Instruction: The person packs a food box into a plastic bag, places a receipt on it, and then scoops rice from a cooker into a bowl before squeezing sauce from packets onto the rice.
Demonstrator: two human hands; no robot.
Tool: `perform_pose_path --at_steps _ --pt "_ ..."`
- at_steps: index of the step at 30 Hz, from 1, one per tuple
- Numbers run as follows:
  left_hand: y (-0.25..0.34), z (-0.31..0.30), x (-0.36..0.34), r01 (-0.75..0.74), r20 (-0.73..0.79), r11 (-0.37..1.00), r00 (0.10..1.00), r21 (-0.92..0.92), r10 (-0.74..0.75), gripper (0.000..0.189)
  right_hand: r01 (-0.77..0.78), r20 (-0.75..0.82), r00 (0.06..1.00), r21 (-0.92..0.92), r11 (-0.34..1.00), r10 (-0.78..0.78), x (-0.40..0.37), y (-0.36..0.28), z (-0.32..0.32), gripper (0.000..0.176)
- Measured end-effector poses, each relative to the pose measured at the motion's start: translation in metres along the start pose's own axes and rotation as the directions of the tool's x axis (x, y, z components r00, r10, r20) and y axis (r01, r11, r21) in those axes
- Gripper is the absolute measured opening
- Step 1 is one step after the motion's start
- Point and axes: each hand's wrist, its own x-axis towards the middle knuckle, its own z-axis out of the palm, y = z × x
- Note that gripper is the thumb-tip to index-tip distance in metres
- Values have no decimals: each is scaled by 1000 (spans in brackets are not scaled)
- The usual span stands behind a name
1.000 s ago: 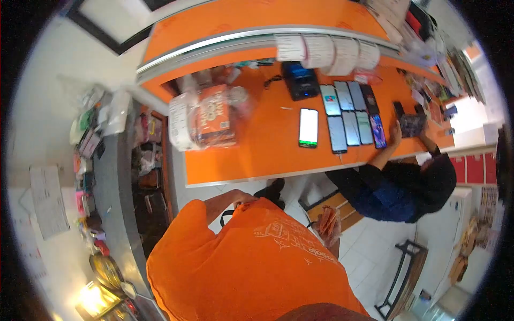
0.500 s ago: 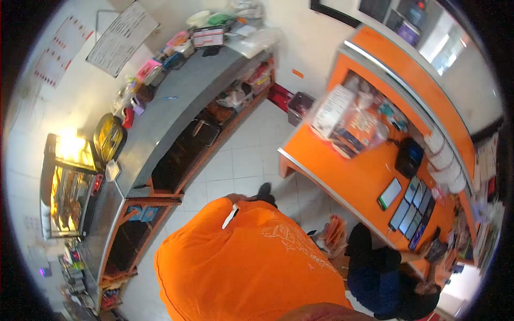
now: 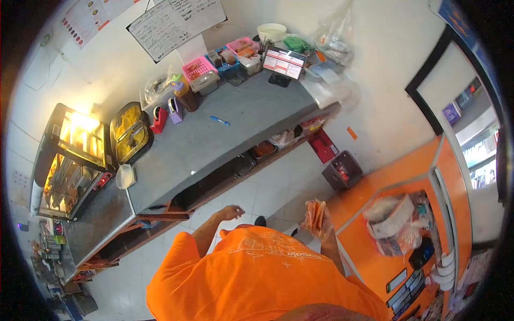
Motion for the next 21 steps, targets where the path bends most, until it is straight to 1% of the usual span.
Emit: perform_pose_path --at_steps 1,2,3,4,5,6,8,9,10,11,12,14,16,17,19,21 --pt "1 -25 20 -163 -60 987 985 2 163 41 10 10 1000 -22 1000 -10 23 -2 1 45" --pt "15 -56 37 -325 -119 945 938 18 325 39 24 24 999 -43 999 -23 46 -8 3 47" --pt "31 -84 56 -361 -221 923 897 131 382 39 39 -26 999 -130 991 -43 64 -14 4 48" --pt "78 -117 58 -380 -311 892 841 246 443 39 46 -75 995 -218 975 -63 82 -21 4 48" --pt "121 -149 60 -415 -375 897 816 150 440 39 35 -176 979 -370 928 -107 96 -30 2 48" --pt "160 -181 71 -454 -442 890 788 53 428 39 31 -137 988 -266 963 -69 113 -43 10 47" --pt "216 -250 122 -514 -549 781 562 355 619 39 -10 -57 998 -51 999 7 148 -68 25 45" --pt "252 -282 139 -484 -591 799 546 355 594 38 -81 19 997 24 996 80 176 -88 30 45" --pt "289 -314 154 -452 -632 818 529 356 567 38 -163 52 986 159 974 156 205 -106 17 46" --pt "320 -343 175 -451 -672 779 413 436 615 37 -246 85 969 286 926 231 234 -125 7 47" --pt "350 -372 197 -437 -697 738 290 514 656 37 -227 28 973 249 941 228 263 -144 3 47" --pt "412 -432 236 -432 -712 740 264 515 650 37 -235 -144 959 82 969 245 329 -184 23 47" --pt "468 -486 279 -486 -631 630 189 606 753 38 -330 -328 900 -77 941 289 392 -224 54 47" --pt "492 -502 298 -513 -584 572 160 640 796 38 -396 -400 859 -127 910 318 422 -241 69 48" --pt "546 -520 327 -539 -423 467 212 701 881 38 -495 -451 820 -246 834 354 482 -269 94 48" --pt "581 -517 369 -588 -286 369 234 720 929 41 -489 -355 864 -430 759 356 532 -289 101 42"
